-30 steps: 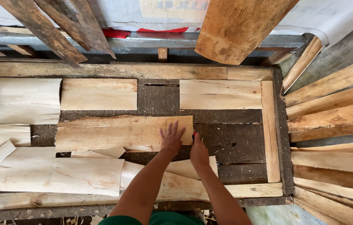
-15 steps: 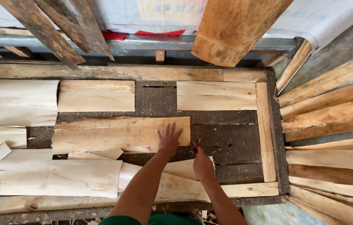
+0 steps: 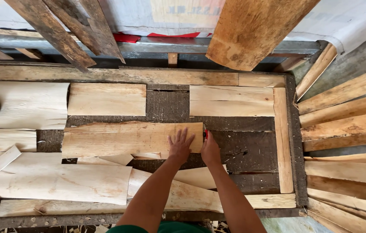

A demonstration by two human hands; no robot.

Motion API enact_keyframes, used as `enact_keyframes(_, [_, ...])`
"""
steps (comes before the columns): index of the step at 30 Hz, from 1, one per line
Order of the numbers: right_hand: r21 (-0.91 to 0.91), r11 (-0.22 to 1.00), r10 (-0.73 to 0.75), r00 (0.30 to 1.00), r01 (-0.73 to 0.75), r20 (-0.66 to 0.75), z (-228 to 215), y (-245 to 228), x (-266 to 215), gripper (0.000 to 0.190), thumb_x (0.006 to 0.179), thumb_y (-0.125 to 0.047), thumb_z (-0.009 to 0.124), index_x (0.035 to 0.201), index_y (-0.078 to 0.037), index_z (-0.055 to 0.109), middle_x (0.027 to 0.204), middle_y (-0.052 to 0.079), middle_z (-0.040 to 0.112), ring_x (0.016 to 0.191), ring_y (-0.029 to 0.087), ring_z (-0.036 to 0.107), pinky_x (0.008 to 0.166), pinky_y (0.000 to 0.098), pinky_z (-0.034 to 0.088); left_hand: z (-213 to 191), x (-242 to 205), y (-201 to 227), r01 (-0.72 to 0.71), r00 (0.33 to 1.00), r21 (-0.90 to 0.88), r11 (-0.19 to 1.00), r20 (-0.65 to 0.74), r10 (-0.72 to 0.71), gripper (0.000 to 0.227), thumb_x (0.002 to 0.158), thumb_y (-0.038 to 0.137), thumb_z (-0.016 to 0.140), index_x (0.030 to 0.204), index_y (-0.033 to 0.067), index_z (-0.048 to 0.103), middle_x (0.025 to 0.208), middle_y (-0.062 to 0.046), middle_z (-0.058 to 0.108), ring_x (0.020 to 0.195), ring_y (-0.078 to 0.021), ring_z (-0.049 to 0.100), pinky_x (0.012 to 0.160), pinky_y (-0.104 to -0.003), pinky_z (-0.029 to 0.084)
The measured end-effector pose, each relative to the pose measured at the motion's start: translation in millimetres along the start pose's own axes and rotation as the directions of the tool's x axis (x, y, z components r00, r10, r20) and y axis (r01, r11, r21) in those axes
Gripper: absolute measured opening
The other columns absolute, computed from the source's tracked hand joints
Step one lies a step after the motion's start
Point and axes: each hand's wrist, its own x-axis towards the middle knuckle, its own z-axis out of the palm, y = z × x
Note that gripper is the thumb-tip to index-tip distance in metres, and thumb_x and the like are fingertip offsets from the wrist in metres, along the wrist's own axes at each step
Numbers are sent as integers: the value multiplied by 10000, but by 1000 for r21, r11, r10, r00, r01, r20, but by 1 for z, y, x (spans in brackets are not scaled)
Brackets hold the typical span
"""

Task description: Trimming wood shingles or thin wood planks using a utility knife.

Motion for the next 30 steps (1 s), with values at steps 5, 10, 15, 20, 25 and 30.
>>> enact_keyframes(5, [49,999,-8,1000,9,-22,-6,-5,-2,480,1049,-156,460,1503,-7,408,1328,291,621,1157,468,636,924,517,536,3,-3,1,-6,1000,6,1000,6,6,836,1035,367,592,1664,339,42,1739,-79,-136,1601,-329,-80,1212,-736,69])
enact_keyframes(10, [35,998,49,998,-50,31,0,-2,6,487,1052,-169,464,1513,-23,410,1314,275,636,1155,460,642,931,517,535,2,-1,0,-1,1000,-22,1000,-11,1,836,1030,354,601,1665,341,58,1743,-74,-118,1603,-323,-73,1209,-740,72])
enact_keyframes(15, [-24,1000,15,1000,-14,6,0,-1,9,497,1025,-152,483,1505,-37,428,1233,280,670,1082,471,661,882,545,538,4,0,0,1,1000,-20,1000,-12,-1,832,1027,365,601,1659,346,60,1742,-73,-113,1602,-323,-70,1211,-743,70])
enact_keyframes(20, [-42,997,63,997,-61,41,-6,-2,-15,491,1023,-152,488,1501,-54,441,1124,280,700,1005,478,677,847,555,546,4,2,0,1,1000,-7,1000,-13,-1,832,1032,362,594,1663,351,52,1743,-71,-128,1604,-325,-74,1214,-734,71])
enact_keyframes(25, [-76,997,15,998,-11,53,-6,11,-58,497,1030,-135,495,1511,-31,425,1063,279,719,971,456,695,825,538,558,7,3,-1,-4,1000,21,1000,6,4,833,1033,384,579,1658,362,29,1733,-70,-158,1598,-322,-88,1217,-732,57])
enact_keyframes(30, [-190,979,105,981,-72,164,-13,15,-101,571,996,-152,515,1543,-66,374,1114,255,700,954,425,696,814,511,573,11,5,-2,-2,999,22,1000,-42,3,814,1038,336,587,1660,349,63,1738,-73,-132,1604,-324,-72,1213,-742,70])
